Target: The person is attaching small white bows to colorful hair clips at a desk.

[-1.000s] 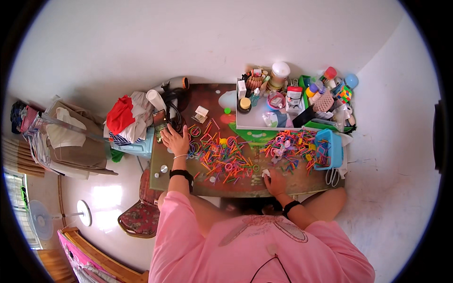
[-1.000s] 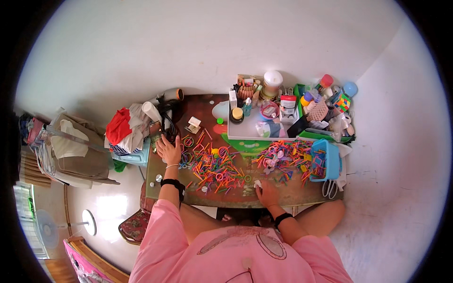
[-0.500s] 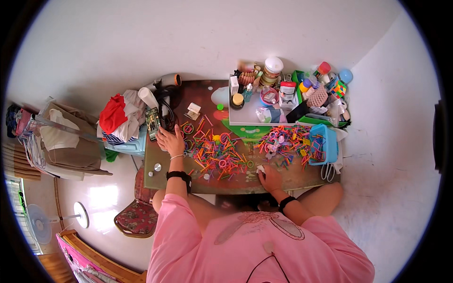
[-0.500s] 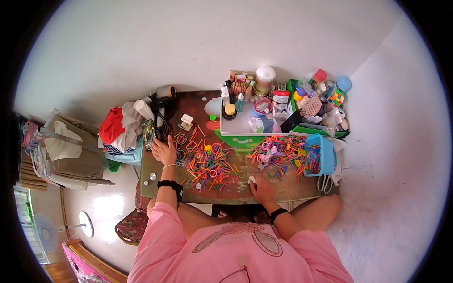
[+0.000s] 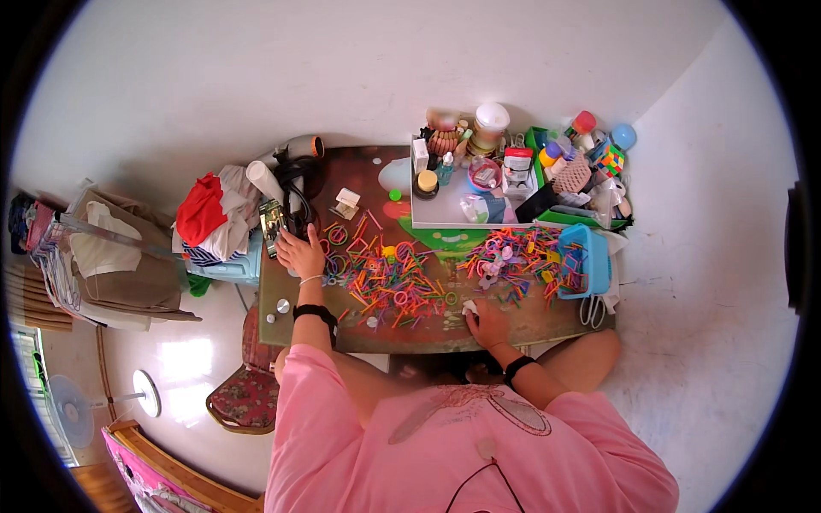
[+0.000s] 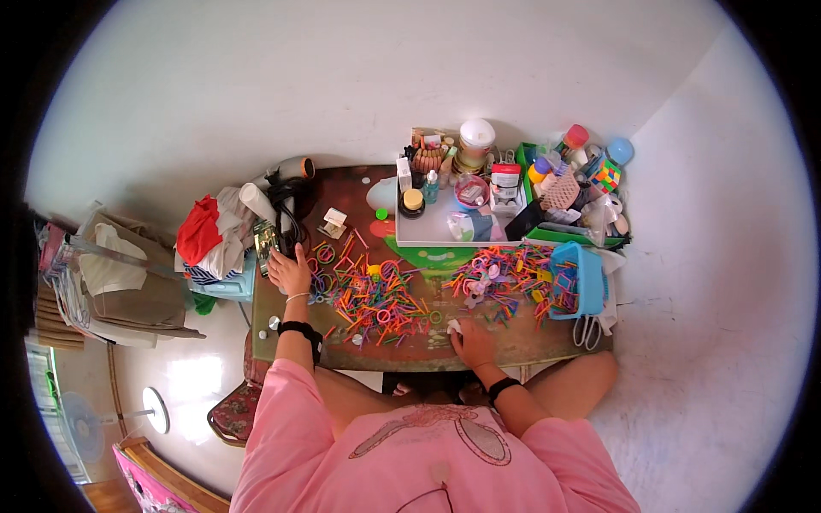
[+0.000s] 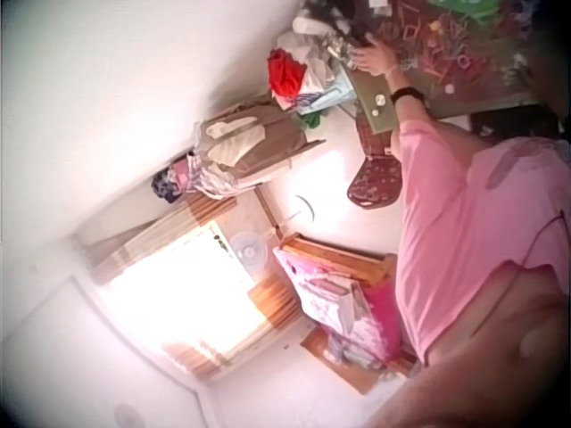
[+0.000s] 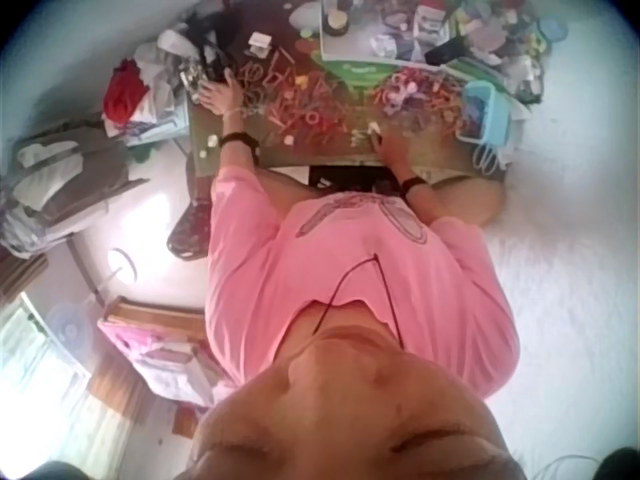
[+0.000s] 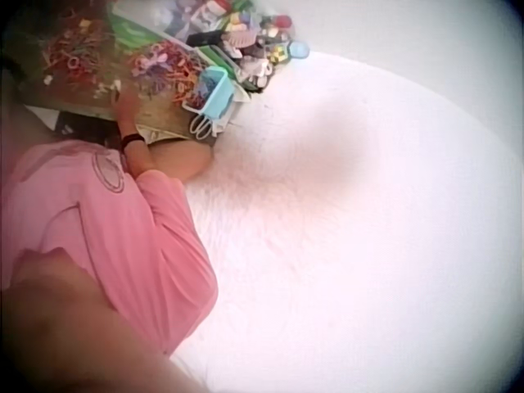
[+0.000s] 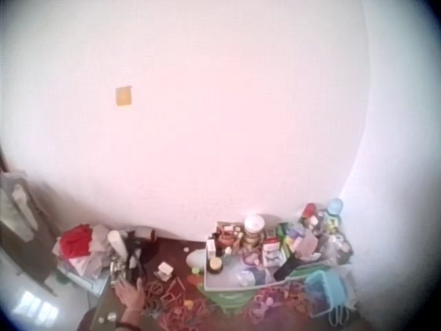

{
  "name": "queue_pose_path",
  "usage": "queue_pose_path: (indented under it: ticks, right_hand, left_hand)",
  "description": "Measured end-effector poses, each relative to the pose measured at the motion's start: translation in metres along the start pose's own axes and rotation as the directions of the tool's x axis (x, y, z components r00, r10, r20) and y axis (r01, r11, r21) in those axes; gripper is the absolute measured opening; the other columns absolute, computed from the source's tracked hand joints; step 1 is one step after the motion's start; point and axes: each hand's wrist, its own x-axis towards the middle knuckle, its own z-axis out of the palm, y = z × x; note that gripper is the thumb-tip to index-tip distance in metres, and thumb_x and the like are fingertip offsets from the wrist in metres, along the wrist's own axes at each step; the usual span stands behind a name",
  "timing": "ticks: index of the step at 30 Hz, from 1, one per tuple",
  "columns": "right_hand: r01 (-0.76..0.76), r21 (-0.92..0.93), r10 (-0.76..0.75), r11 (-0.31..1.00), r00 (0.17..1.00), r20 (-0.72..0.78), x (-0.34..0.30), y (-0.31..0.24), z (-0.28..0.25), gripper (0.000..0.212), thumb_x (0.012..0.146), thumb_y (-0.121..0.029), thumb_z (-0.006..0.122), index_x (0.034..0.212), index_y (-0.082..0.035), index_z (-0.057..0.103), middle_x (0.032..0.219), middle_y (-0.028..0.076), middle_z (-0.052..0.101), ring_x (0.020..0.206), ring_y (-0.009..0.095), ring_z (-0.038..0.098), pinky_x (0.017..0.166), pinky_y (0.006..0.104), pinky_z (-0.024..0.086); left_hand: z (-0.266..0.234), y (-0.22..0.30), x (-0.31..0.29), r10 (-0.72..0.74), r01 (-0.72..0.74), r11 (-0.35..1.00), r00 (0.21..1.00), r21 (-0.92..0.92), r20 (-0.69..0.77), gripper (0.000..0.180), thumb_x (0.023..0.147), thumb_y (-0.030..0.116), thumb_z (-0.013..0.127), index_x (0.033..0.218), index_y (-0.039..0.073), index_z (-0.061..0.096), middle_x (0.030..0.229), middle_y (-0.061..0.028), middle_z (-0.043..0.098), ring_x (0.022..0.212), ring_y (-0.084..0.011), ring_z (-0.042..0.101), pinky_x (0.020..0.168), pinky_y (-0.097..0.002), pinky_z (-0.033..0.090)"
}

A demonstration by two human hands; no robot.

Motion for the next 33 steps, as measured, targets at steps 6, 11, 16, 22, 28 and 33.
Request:
queue_pose_path:
  ticks: [6, 11, 16, 22, 28, 33]
  right_hand:
    - [0.024, 0.032, -0.023, 0.999, 1.000, -0.018, -0.002, 0.004, 0.002, 0.021, 0.081, -0.023, 0.058, 0.099, -0.012, 0.055, 0.085, 0.010, 0.060, 0.074, 0.031, 0.058, 0.060, 0.0409, 0.045]
    - [0.017, 0.025, -0.016, 1.000, 1.000, -0.008, -0.003, 0.004, 0.004, 0.023, 0.082, -0.023, 0.058, 0.100, -0.010, 0.054, 0.086, 0.010, 0.060, 0.074, 0.031, 0.058, 0.060, 0.0412, 0.045]
    - [0.029, 0.033, -0.028, 0.999, 0.999, -0.025, -0.001, 0.000, -0.001, 0.023, 0.081, -0.024, 0.059, 0.099, -0.010, 0.054, 0.084, 0.011, 0.059, 0.073, 0.032, 0.057, 0.060, 0.0413, 0.045]
    - [0.019, -0.008, -0.019, 1.000, 0.999, -0.040, -0.003, 0.005, 0.005, 0.022, 0.081, -0.024, 0.059, 0.098, -0.011, 0.054, 0.083, 0.011, 0.059, 0.071, 0.032, 0.058, 0.058, 0.0413, 0.045]
    - [0.052, -0.008, -0.052, 0.999, 0.997, -0.057, -0.001, 0.002, 0.002, 0.023, 0.081, -0.025, 0.058, 0.098, -0.010, 0.054, 0.081, 0.010, 0.058, 0.070, 0.030, 0.057, 0.059, 0.0412, 0.046]
    - [0.048, -0.012, -0.049, 0.999, 0.997, -0.058, -0.002, 0.004, 0.004, 0.024, 0.081, -0.025, 0.059, 0.098, -0.010, 0.054, 0.082, 0.011, 0.058, 0.071, 0.030, 0.057, 0.059, 0.0410, 0.046]
  left_hand:
    - [-0.005, 0.010, 0.012, 0.023, -0.022, 1.000, 0.995, -0.006, 0.099, 0.081, 0.086, 0.059, 0.041, 0.137, -0.002, 0.025, 0.137, -0.0258, 0.029, 0.130, -0.0422, 0.021, 0.105, -0.0515, 0.014]
    - [-0.003, 0.021, 0.003, 0.125, -0.125, 0.990, 0.992, -0.072, 0.001, 0.080, 0.086, 0.057, 0.042, 0.138, -0.001, 0.024, 0.140, -0.0257, 0.026, 0.132, -0.0413, 0.018, 0.106, -0.0514, 0.013]
    - [-0.002, 0.025, -0.016, 0.070, -0.065, 0.994, 0.996, -0.086, 0.058, 0.079, 0.087, 0.057, 0.041, 0.138, -0.001, 0.023, 0.141, -0.0260, 0.023, 0.133, -0.0403, 0.016, 0.106, -0.0517, 0.012]
    - [-0.006, 0.025, -0.023, 0.006, 0.000, 0.996, 0.998, -0.094, 0.057, 0.079, 0.087, 0.058, 0.039, 0.138, -0.001, 0.024, 0.140, -0.0257, 0.024, 0.133, -0.0396, 0.015, 0.106, -0.0523, 0.012]
    - [-0.005, 0.016, -0.021, -0.015, 0.016, 0.999, 0.999, -0.048, 0.039, 0.078, 0.087, 0.057, 0.040, 0.138, -0.001, 0.024, 0.140, -0.0256, 0.025, 0.132, -0.0405, 0.017, 0.106, -0.0530, 0.012]
    - [-0.005, 0.015, -0.019, -0.027, 0.028, 0.999, 0.999, -0.035, 0.028, 0.078, 0.087, 0.057, 0.040, 0.138, 0.000, 0.023, 0.139, -0.0270, 0.025, 0.132, -0.0410, 0.017, 0.106, -0.0531, 0.011]
